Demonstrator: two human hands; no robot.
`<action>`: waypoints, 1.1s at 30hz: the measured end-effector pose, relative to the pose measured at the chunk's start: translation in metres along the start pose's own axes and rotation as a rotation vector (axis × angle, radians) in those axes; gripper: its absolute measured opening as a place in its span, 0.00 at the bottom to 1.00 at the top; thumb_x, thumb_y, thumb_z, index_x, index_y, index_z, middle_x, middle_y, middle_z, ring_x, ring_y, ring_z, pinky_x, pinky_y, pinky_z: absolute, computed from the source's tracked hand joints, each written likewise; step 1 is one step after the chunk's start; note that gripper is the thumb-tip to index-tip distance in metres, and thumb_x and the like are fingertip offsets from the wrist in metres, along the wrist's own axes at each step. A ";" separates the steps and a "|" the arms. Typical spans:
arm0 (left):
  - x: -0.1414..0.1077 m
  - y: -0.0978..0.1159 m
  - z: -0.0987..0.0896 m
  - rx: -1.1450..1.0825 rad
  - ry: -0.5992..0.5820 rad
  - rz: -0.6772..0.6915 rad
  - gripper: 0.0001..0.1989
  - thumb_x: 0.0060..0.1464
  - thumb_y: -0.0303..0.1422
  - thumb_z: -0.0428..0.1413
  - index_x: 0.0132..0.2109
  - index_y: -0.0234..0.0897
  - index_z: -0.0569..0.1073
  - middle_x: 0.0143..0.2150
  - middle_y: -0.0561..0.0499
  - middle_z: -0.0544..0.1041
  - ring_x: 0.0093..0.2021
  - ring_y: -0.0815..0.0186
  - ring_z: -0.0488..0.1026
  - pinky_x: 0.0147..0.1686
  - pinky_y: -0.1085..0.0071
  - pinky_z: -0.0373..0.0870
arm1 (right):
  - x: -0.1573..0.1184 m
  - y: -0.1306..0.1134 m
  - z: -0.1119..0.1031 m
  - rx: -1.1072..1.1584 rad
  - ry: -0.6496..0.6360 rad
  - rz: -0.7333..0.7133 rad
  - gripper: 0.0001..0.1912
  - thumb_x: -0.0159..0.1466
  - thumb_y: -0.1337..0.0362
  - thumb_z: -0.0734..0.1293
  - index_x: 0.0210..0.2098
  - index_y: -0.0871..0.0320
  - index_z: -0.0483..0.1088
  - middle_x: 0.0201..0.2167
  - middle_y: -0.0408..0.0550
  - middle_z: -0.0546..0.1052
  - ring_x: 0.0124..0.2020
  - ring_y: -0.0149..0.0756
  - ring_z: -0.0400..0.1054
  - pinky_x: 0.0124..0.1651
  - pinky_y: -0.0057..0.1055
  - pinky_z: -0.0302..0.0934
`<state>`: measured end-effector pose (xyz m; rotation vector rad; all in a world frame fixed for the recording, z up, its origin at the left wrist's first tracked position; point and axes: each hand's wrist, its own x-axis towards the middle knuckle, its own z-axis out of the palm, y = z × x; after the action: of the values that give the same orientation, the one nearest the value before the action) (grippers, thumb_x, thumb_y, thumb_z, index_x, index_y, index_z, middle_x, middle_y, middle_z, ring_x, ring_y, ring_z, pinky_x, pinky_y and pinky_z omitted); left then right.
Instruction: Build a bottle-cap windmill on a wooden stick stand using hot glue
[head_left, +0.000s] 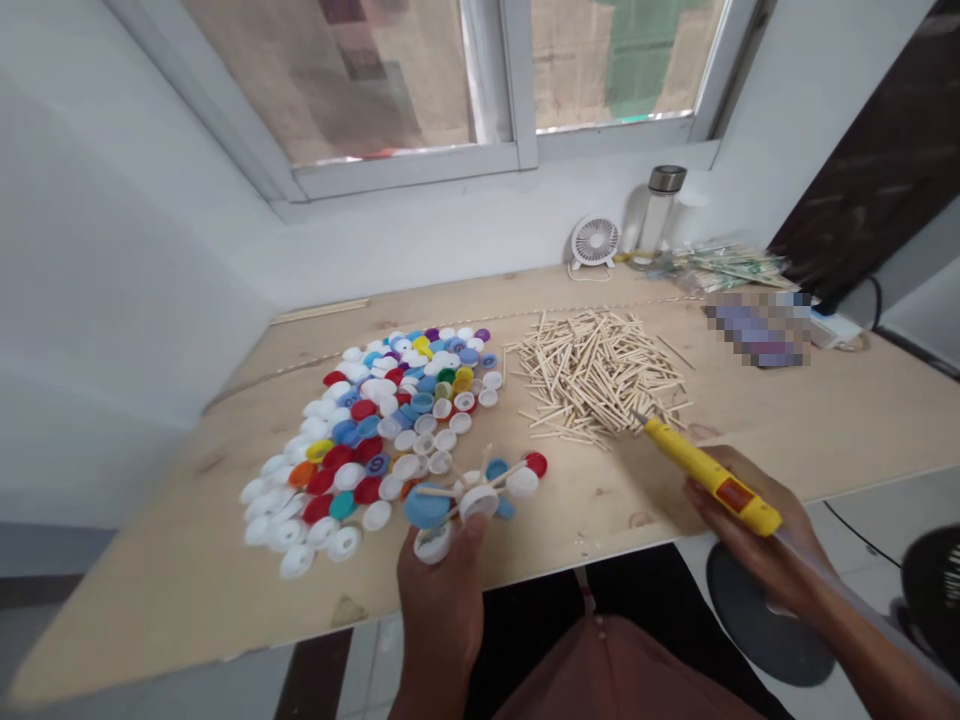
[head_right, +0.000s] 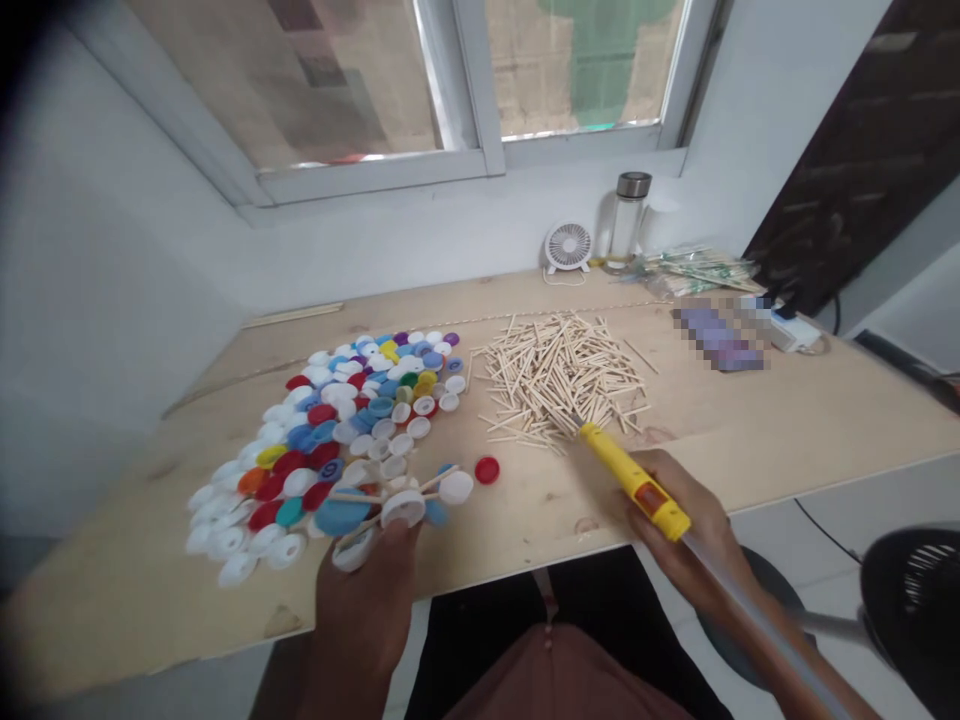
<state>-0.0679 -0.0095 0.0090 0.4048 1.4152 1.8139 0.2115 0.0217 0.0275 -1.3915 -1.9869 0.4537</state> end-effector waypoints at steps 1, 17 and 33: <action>0.001 0.000 -0.002 -0.068 -0.003 -0.042 0.20 0.34 0.31 0.70 0.39 0.37 0.77 0.34 0.52 0.81 0.37 0.65 0.78 0.40 0.73 0.75 | -0.001 0.011 -0.007 -0.052 0.016 -0.022 0.12 0.64 0.61 0.61 0.47 0.54 0.65 0.40 0.50 0.75 0.39 0.40 0.71 0.38 0.32 0.66; 0.012 0.002 -0.013 -0.463 -0.334 -0.453 0.19 0.53 0.29 0.59 0.53 0.39 0.72 0.54 0.42 0.75 0.55 0.53 0.71 0.54 0.59 0.70 | 0.018 0.127 -0.064 -0.690 -0.145 -0.254 0.18 0.68 0.64 0.55 0.54 0.62 0.65 0.46 0.60 0.75 0.46 0.47 0.70 0.46 0.39 0.62; 0.025 0.004 -0.022 -0.395 -0.275 -0.278 0.11 0.43 0.31 0.67 0.36 0.38 0.76 0.39 0.49 0.80 0.42 0.61 0.77 0.43 0.67 0.74 | 0.046 -0.015 0.018 -0.348 -0.211 -0.528 0.15 0.67 0.61 0.59 0.52 0.54 0.67 0.52 0.54 0.73 0.50 0.45 0.69 0.48 0.43 0.66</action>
<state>-0.1001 -0.0064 -0.0001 0.2276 0.8532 1.6818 0.1786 0.0599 0.0386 -0.9697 -2.5884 0.0104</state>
